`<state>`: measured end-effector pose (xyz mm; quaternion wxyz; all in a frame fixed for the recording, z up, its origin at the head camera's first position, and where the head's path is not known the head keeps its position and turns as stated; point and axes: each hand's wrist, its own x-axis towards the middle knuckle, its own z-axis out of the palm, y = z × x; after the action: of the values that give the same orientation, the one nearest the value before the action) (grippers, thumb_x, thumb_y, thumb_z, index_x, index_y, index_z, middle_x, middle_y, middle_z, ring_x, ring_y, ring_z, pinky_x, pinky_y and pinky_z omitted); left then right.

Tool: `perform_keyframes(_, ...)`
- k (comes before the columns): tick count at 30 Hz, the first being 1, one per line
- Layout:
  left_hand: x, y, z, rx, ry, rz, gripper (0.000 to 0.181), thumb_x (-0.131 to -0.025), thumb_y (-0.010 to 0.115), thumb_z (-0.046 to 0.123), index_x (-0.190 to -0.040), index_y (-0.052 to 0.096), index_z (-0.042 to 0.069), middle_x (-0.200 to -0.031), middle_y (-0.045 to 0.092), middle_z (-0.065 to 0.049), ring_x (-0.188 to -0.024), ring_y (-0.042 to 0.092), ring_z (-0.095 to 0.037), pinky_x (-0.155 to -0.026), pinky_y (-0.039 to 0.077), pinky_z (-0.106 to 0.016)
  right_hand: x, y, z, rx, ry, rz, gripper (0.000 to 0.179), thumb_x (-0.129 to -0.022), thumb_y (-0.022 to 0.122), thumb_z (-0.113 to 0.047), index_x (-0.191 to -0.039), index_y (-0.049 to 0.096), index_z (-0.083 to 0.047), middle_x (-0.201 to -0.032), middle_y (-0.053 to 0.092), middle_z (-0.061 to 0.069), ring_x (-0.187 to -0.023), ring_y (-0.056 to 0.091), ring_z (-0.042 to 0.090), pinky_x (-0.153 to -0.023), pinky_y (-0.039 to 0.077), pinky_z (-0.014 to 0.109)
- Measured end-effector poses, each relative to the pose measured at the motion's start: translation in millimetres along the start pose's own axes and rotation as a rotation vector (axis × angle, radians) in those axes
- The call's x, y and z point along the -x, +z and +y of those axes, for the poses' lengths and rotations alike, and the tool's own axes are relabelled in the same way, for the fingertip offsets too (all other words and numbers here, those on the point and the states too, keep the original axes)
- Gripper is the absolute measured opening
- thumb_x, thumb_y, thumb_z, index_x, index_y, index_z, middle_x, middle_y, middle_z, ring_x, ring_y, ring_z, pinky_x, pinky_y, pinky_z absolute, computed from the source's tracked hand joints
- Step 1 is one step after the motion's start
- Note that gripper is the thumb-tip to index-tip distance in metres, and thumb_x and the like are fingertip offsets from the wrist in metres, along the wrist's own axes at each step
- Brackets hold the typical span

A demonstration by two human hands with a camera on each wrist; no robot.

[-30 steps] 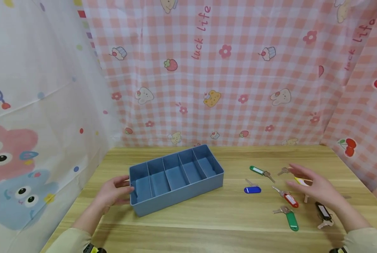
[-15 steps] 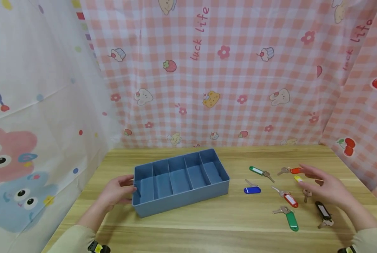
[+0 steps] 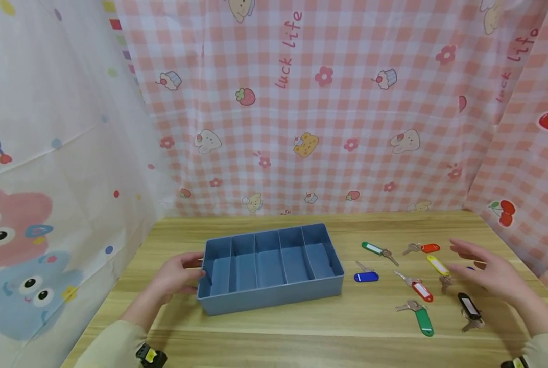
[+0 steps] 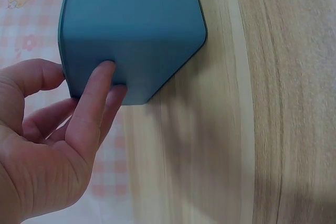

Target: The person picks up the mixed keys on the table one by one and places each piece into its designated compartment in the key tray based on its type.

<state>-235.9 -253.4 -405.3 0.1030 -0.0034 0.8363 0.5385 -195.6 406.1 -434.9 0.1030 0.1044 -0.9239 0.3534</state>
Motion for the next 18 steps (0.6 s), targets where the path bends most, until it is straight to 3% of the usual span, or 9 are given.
perform_keyframes(5,-2.6,3.8,2.2,-0.015,-0.007,-0.009,0.057,-0.091,0.063,0.0,-0.143,0.042,-0.01,-0.134,0.051,-0.034,-0.105,0.063,-0.038,-0.071,0.059,-0.05,2.7,-5.7,2.1,0.028,0.053,-0.001,0.066,-0.093,0.071,-0.026,-0.146,0.044,0.002,-0.114,0.043,-0.04,-0.101,0.034,-0.026,-0.075,0.032,0.006)
perform_keyframes(7,-3.6,5.1,2.8,-0.017,-0.009,-0.011,0.057,-0.091,0.063,0.0,-0.143,0.043,-0.009,-0.133,0.051,-0.034,-0.105,0.063,-0.038,-0.071,0.059,-0.049,3.2,-7.8,2.7,0.044,0.072,-0.002,0.066,-0.094,0.07,-0.028,-0.146,0.043,0.002,-0.118,0.048,-0.032,-0.1,0.034,-0.025,-0.074,0.034,0.01)
perform_keyframes(9,-4.7,6.3,3.4,-0.016,-0.008,-0.012,0.057,-0.091,0.064,0.001,-0.143,0.044,-0.009,-0.133,0.052,-0.033,-0.105,0.063,-0.037,-0.07,0.059,-0.049,3.4,-9.2,3.7,0.065,0.091,-0.012,0.067,-0.095,0.069,-0.03,-0.147,0.043,0.001,-0.126,0.057,-0.015,-0.099,0.033,-0.025,-0.083,0.039,0.022)
perform_keyframes(12,-5.5,7.9,4.0,-0.012,-0.006,-0.017,0.056,-0.09,0.064,0.0,-0.142,0.045,-0.008,-0.132,0.053,-0.032,-0.104,0.063,-0.037,-0.07,0.059,-0.049,3.7,-10.5,6.9,0.089,0.112,-0.017,0.067,-0.095,0.068,-0.032,-0.147,0.043,0.001,-0.133,0.058,0.016,-0.097,0.031,-0.025,-0.088,0.041,0.045)
perform_keyframes(13,-5.6,8.5,4.2,-0.01,-0.006,-0.018,0.056,-0.089,0.064,0.0,-0.142,0.046,-0.008,-0.132,0.054,-0.031,-0.104,0.063,-0.036,-0.07,0.059,-0.049,4.0,-10.8,8.5,0.092,0.118,-0.016,0.067,-0.095,0.068,-0.032,-0.147,0.043,0.002,-0.133,0.058,0.018,-0.096,0.03,-0.025,-0.087,0.04,0.051)
perform_keyframes(14,-5.9,8.9,4.2,-0.011,-0.006,-0.019,0.055,-0.089,0.064,0.0,-0.141,0.047,-0.008,-0.132,0.054,-0.031,-0.104,0.063,-0.036,-0.069,0.059,-0.048,4.4,-11.1,10.2,0.095,0.12,-0.015,0.067,-0.095,0.068,-0.033,-0.147,0.043,0.002,-0.132,0.059,0.016,-0.096,0.03,-0.026,-0.086,0.038,0.056)
perform_keyframes(16,-6.2,9.7,4.0,-0.011,-0.003,-0.024,0.055,-0.089,0.063,0.0,-0.141,0.047,-0.008,-0.131,0.054,-0.031,-0.103,0.063,-0.035,-0.069,0.059,-0.047,5.8,-12.1,14.5,0.091,0.113,-0.001,0.066,-0.094,0.069,-0.031,-0.146,0.044,0.003,-0.128,0.06,-0.006,-0.096,0.03,-0.026,-0.086,0.039,0.052)
perform_keyframes(18,-7.1,10.2,3.5,-0.013,-0.002,-0.025,0.054,-0.088,0.064,0.0,-0.14,0.048,-0.008,-0.131,0.055,-0.03,-0.102,0.064,-0.033,-0.068,0.06,-0.047,7.6,-12.7,18.4,0.088,0.106,0.009,0.065,-0.094,0.07,-0.03,-0.144,0.045,0.004,-0.119,0.051,-0.029,-0.096,0.03,-0.027,-0.086,0.039,0.05)
